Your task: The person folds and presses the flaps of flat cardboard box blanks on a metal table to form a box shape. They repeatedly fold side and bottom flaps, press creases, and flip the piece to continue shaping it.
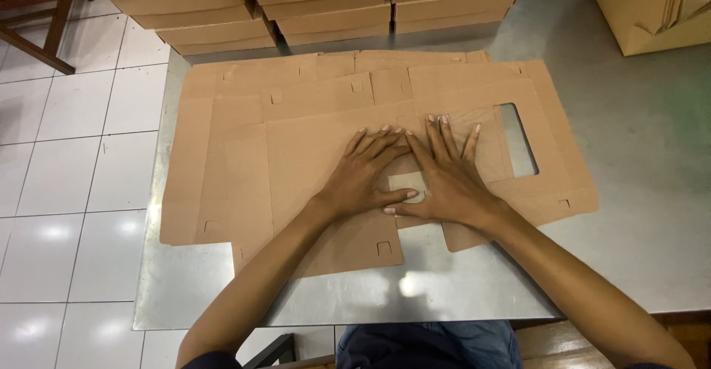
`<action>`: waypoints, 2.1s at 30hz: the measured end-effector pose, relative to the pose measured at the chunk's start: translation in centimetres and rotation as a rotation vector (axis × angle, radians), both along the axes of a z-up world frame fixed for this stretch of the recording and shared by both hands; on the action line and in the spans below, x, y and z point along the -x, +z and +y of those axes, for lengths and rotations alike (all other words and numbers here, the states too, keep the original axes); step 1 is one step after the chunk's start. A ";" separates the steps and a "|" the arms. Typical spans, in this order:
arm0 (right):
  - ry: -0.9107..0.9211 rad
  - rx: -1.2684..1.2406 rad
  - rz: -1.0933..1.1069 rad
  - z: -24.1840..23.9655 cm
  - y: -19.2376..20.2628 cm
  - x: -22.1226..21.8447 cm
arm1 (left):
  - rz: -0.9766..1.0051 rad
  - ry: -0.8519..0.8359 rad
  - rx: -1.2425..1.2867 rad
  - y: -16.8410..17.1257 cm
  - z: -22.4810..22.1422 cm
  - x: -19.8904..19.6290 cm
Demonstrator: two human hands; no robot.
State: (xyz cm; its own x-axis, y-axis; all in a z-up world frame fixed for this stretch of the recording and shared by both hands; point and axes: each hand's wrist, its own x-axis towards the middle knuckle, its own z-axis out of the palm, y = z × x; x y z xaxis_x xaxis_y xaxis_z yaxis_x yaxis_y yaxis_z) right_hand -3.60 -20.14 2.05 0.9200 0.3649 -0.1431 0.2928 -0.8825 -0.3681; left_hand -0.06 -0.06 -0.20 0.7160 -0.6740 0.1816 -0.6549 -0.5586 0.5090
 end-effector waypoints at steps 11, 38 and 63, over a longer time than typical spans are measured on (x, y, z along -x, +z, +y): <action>0.101 -0.006 0.115 -2.3 1.9 -1.1 | 0.038 -0.019 0.015 0.7 0.3 0.1; 0.098 0.006 0.016 -4.1 1.7 -1.1 | 0.168 0.019 -0.182 4.2 -1.5 -3.3; 0.034 -0.193 -0.224 -5.7 -1.1 -3.3 | -0.008 0.220 -0.624 4.4 -6.8 -2.6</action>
